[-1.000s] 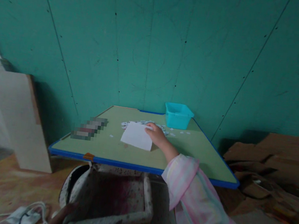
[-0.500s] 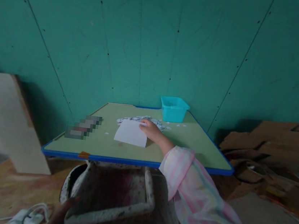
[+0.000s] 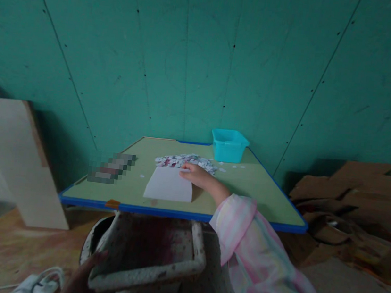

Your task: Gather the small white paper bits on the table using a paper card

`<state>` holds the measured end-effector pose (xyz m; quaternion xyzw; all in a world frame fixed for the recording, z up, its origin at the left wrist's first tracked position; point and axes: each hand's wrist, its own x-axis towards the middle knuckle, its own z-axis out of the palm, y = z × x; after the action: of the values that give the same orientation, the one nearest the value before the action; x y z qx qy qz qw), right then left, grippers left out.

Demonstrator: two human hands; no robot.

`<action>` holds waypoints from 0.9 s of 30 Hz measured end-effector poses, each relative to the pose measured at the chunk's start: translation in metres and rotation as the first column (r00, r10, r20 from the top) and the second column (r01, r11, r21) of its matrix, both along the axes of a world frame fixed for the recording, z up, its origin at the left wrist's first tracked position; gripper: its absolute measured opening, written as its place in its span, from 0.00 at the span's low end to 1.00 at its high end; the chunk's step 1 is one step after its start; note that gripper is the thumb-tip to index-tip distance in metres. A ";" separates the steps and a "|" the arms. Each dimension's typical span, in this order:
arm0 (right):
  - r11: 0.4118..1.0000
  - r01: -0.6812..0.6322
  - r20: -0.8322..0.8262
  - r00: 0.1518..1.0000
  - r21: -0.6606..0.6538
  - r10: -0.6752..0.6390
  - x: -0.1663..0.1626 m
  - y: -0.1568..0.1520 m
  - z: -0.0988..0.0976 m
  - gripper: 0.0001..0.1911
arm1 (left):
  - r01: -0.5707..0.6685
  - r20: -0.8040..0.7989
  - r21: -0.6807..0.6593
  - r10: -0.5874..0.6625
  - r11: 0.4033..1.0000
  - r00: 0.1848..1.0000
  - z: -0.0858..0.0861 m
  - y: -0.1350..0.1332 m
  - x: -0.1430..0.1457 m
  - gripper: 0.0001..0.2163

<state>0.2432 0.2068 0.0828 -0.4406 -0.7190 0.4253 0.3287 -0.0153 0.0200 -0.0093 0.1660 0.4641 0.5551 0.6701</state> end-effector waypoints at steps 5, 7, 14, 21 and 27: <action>0.998 -0.060 -0.014 0.998 -0.008 0.060 0.000 -0.003 0.002 0.09 | 0.028 0.057 -0.007 -0.028 1.000 0.998 -0.004 0.000 -0.002 0.12; 0.998 -0.060 -0.009 0.998 -0.007 0.060 0.000 -0.003 0.003 0.09 | 0.031 0.045 -0.010 -0.030 0.999 0.999 -0.004 0.000 -0.002 0.10; 0.997 -0.074 -0.004 0.997 0.001 0.074 -0.002 -0.005 0.002 0.11 | 0.093 -0.014 -0.013 -0.093 0.996 0.996 -0.011 -0.002 -0.005 0.03; 0.995 -0.096 -0.025 0.995 -0.030 0.095 -0.004 -0.009 0.004 0.12 | 0.081 0.055 -0.013 -0.080 0.997 0.995 -0.009 -0.002 -0.004 0.12; 0.985 -0.123 -0.046 0.992 -0.118 0.118 -0.010 -0.017 0.013 0.12 | 0.077 0.061 0.013 -0.078 0.997 0.995 -0.001 -0.006 0.003 0.07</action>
<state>0.2334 0.1895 0.0957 -0.4070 -0.7110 0.4953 0.2890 -0.0126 0.0137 -0.0101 0.1703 0.4337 0.5358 0.7042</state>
